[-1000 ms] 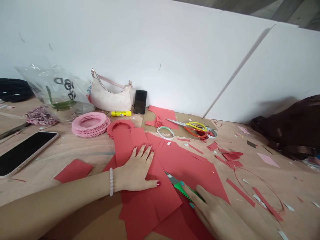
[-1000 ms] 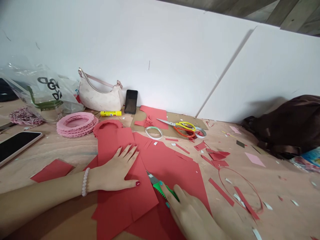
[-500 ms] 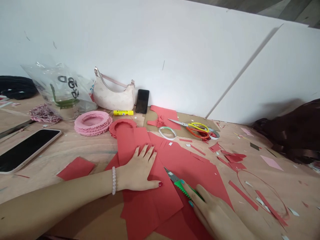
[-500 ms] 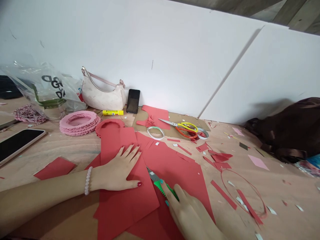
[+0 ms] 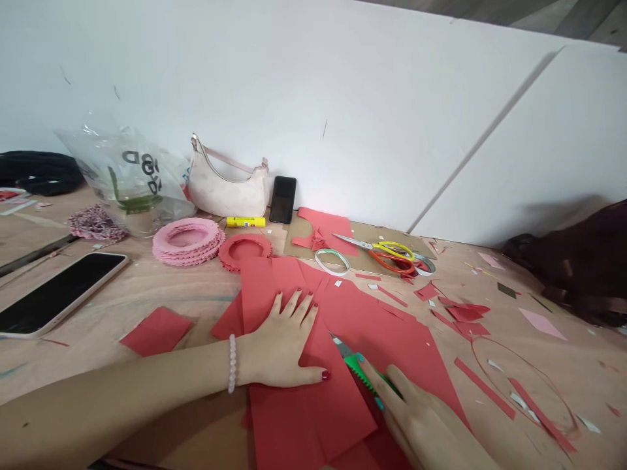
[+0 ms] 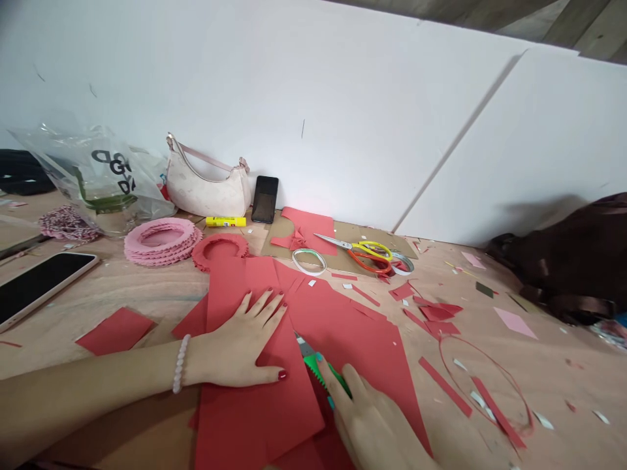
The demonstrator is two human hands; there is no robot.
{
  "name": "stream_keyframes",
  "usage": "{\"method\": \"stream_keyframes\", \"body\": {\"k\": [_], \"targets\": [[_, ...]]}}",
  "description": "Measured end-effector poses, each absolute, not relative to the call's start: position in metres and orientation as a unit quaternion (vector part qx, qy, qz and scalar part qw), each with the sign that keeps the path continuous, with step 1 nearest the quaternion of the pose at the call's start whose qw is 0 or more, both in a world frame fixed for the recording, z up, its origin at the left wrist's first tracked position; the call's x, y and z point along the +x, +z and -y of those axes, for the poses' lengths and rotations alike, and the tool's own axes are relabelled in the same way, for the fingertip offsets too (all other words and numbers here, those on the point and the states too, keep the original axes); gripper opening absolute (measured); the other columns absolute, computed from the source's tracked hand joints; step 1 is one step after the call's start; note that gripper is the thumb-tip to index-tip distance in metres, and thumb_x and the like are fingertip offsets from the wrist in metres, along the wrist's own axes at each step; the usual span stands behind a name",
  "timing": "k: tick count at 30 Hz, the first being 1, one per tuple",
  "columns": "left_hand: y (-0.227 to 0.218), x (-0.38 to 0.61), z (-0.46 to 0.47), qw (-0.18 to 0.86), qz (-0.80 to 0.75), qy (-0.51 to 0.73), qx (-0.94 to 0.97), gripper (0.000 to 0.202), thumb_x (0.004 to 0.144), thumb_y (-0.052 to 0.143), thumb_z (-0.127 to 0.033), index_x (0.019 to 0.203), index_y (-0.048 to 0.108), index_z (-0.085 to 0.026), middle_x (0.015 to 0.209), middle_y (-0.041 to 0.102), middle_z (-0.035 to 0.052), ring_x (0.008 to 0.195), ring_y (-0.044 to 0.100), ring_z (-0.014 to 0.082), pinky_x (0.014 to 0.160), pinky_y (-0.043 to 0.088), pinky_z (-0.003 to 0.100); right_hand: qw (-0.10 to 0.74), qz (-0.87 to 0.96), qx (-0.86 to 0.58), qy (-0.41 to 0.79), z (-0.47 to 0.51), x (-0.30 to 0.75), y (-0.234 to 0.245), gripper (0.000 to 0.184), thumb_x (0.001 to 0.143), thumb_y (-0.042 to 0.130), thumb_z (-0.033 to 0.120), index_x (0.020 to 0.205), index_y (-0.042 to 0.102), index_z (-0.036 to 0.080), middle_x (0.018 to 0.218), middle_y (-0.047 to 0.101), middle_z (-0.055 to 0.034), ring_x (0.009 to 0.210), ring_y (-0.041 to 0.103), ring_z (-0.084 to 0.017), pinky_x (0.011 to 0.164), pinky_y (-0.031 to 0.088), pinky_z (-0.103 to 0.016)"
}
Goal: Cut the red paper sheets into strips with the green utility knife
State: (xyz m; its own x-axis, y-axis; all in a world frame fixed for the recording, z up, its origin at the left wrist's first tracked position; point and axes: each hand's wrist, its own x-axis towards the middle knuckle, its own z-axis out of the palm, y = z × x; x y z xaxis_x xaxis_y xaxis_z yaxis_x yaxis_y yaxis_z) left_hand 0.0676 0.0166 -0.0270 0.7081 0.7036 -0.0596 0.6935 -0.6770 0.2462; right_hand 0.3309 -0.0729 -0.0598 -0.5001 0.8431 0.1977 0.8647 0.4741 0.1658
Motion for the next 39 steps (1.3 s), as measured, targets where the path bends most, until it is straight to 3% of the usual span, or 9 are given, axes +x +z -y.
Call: {"method": "stream_keyframes", "body": {"k": [10,16,24,29,39], "targets": [[-0.028,0.068,-0.015,0.125,-0.382,0.02,0.915,0.101,0.079,0.037,-0.078,0.149,0.016,-0.007,0.154,0.006,0.0209,0.141,-0.001,0.0407,0.109,0.006,0.063,0.038,0.853,-0.504,-0.13,0.07,0.331,-0.056,0.069,0.081,0.034,0.003,0.144,0.026,0.029,0.082,0.057,-0.0014,0.055,0.057,-0.014,0.046,0.04,-0.022],[-0.032,0.068,-0.016,0.132,-0.384,0.023,0.913,0.105,0.079,0.034,-0.079,0.15,0.011,-0.005,0.154,0.003,0.0211,0.141,-0.003,0.0397,0.11,0.005,0.06,0.021,0.862,-0.47,-0.188,0.058,0.315,-0.045,0.06,0.079,0.031,0.0,0.137,0.035,0.017,0.076,0.053,-0.0005,0.04,0.045,-0.011,0.04,0.028,-0.024],[-0.035,0.067,-0.015,0.115,-0.381,0.035,0.917,0.104,0.078,0.03,-0.082,0.149,0.016,-0.006,0.154,0.005,0.021,0.141,0.0,0.0401,0.11,0.006,0.06,0.033,0.857,-0.469,-0.212,0.055,0.312,-0.047,0.057,0.08,0.029,0.001,0.134,0.035,0.017,0.072,0.05,0.0008,0.039,0.045,-0.011,0.04,0.021,-0.026],[-0.029,0.062,-0.033,0.086,-0.401,0.057,0.91,0.097,0.081,0.033,-0.078,0.147,0.024,-0.008,0.153,0.016,0.0206,0.141,0.011,0.0377,0.112,0.006,0.055,0.036,0.859,-0.463,-0.216,0.06,0.313,-0.046,0.057,0.08,0.029,0.0,0.134,0.034,0.015,0.069,0.049,0.0023,0.035,0.041,-0.011,0.039,0.022,-0.027],[-0.026,0.058,-0.048,0.104,-0.451,0.01,0.886,0.11,0.075,0.035,-0.082,0.149,0.016,-0.003,0.153,0.01,0.022,0.141,0.006,0.0401,0.111,0.011,0.055,-0.023,0.857,-0.469,-0.214,0.042,0.301,-0.049,0.067,0.073,0.035,-0.005,0.138,0.035,0.014,0.08,0.055,-0.0031,0.049,0.052,-0.013,0.042,0.024,-0.026]]}}
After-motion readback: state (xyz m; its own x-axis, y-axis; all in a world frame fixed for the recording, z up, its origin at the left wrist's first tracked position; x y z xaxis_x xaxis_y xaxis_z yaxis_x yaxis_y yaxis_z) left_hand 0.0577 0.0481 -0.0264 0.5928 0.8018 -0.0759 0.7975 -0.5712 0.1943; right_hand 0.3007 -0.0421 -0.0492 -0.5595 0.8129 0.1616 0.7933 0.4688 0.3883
